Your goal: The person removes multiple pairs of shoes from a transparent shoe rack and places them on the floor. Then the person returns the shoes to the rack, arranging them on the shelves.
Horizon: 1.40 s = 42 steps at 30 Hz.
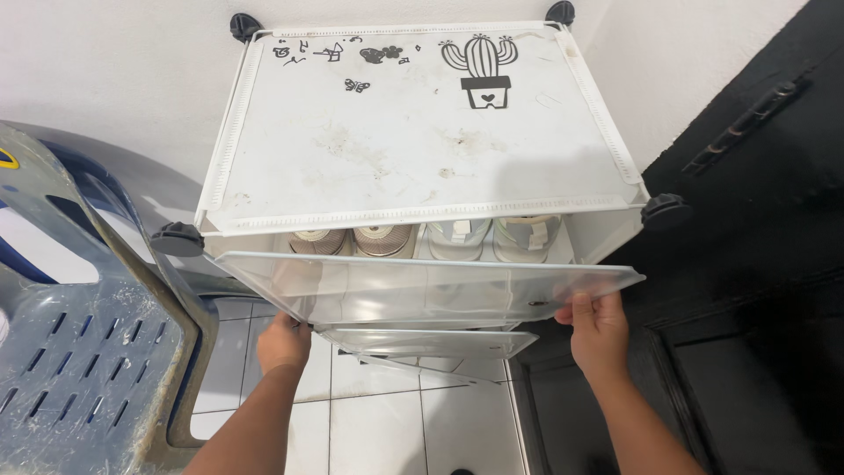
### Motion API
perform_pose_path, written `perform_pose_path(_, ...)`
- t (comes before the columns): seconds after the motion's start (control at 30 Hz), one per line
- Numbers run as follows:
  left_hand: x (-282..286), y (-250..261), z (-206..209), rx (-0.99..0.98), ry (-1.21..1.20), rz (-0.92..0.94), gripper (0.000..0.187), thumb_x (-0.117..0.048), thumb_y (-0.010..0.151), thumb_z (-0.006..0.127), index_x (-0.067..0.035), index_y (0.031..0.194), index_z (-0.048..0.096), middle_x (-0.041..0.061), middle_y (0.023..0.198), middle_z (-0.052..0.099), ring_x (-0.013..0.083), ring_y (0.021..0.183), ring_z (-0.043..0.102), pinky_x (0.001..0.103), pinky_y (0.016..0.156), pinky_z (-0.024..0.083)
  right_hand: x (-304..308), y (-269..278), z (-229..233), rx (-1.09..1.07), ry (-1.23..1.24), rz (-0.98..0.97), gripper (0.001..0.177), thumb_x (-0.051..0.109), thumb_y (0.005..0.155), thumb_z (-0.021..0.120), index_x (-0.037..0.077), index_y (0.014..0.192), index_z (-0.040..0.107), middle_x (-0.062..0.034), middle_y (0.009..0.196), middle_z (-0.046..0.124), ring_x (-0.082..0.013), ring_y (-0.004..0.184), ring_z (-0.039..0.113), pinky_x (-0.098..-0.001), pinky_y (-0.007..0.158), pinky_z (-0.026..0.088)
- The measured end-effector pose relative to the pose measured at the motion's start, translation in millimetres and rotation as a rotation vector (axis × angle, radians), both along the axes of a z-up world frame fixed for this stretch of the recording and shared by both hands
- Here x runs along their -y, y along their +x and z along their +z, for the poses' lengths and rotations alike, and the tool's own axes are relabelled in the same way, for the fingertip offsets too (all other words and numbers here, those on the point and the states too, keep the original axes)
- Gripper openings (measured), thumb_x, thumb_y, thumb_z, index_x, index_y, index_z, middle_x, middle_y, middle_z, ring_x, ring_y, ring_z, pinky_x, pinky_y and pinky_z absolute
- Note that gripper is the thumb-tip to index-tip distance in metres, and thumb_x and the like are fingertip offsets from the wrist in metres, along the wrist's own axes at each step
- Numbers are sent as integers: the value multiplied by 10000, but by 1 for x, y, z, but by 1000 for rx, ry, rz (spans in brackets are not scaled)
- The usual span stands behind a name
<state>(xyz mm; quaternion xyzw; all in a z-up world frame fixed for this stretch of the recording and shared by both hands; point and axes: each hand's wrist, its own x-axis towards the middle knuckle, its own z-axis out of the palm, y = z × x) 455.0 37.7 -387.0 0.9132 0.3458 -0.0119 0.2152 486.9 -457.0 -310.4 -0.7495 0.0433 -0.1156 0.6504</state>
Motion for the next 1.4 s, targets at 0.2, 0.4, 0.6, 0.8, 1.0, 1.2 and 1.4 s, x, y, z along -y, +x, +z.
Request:
perform_pose_path(0.2, -5, 7, -9, -65, 72, 7, 239, -228, 882, 691, -138, 1100, 727, 130, 1012, 777, 367, 984, 728, 465, 875, 581, 1, 8, -20, -26, -59, -6, 187, 187, 1080, 501, 46, 1202, 515, -55, 953, 672, -105, 720, 637, -271, 680, 585)
perform_pose_path(0.4, -11, 4, -18, -26, 42, -22, 240, -210, 887, 705, -129, 1113, 711, 141, 1039, 773, 376, 1012, 722, 480, 890, 576, 0, 20, -7, -56, -114, 3, 284, 180, 1064, 502, 32, 1307, 501, -38, 957, 661, -90, 739, 615, -268, 696, 564)
perform_pose_path(0.6, 28, -27, -18, 349, -146, 53, 818, -191, 790, 787, -55, 1494, 394, 210, 1444, 534, 379, 1327, 513, 465, 1069, 426, 9, -9, 7, 0, -235, -52, 310, 203, 1071, 589, 15, 1308, 656, -47, 954, 650, -84, 818, 537, -244, 737, 470)
perform_pose_path(0.8, 110, -78, 93, 793, -556, 191, 720, -164, 914, 610, -35, 1560, 320, 191, 1584, 363, 334, 1458, 372, 440, 1130, 351, 57, -70, 30, -267, -77, 363, 240, 146, 912, 706, -24, 1076, 749, -13, 948, 747, -102, 886, 660, -266, 787, 537)
perform_pose_path(1.0, 152, -106, 280, 1165, -253, -705, 434, -60, 884, 650, -46, 1314, 591, 157, 1449, 573, 295, 1357, 551, 410, 1178, 426, 17, -146, 123, -472, -368, 852, 378, 85, 803, 754, 106, 1176, 700, -17, 1049, 744, -132, 1016, 707, -306, 898, 566)
perform_pose_path(1.2, 176, -136, 353, 804, -306, -1160, 432, -179, 842, 717, -90, 1260, 658, 217, 1395, 597, 416, 1246, 589, 473, 1033, 478, -64, -242, 177, -504, -451, 878, 507, 89, 742, 689, 109, 1242, 608, -62, 1049, 724, -185, 975, 725, -333, 848, 587)
perform_pose_path(1.4, 147, -175, 357, 482, -329, -1220, 426, -271, 840, 729, -114, 1231, 667, 128, 1287, 660, 355, 1189, 624, 433, 966, 517, -129, -301, 184, -390, -593, 945, 456, 219, 754, 791, 51, 1105, 554, -133, 952, 711, -260, 884, 704, -374, 779, 546)
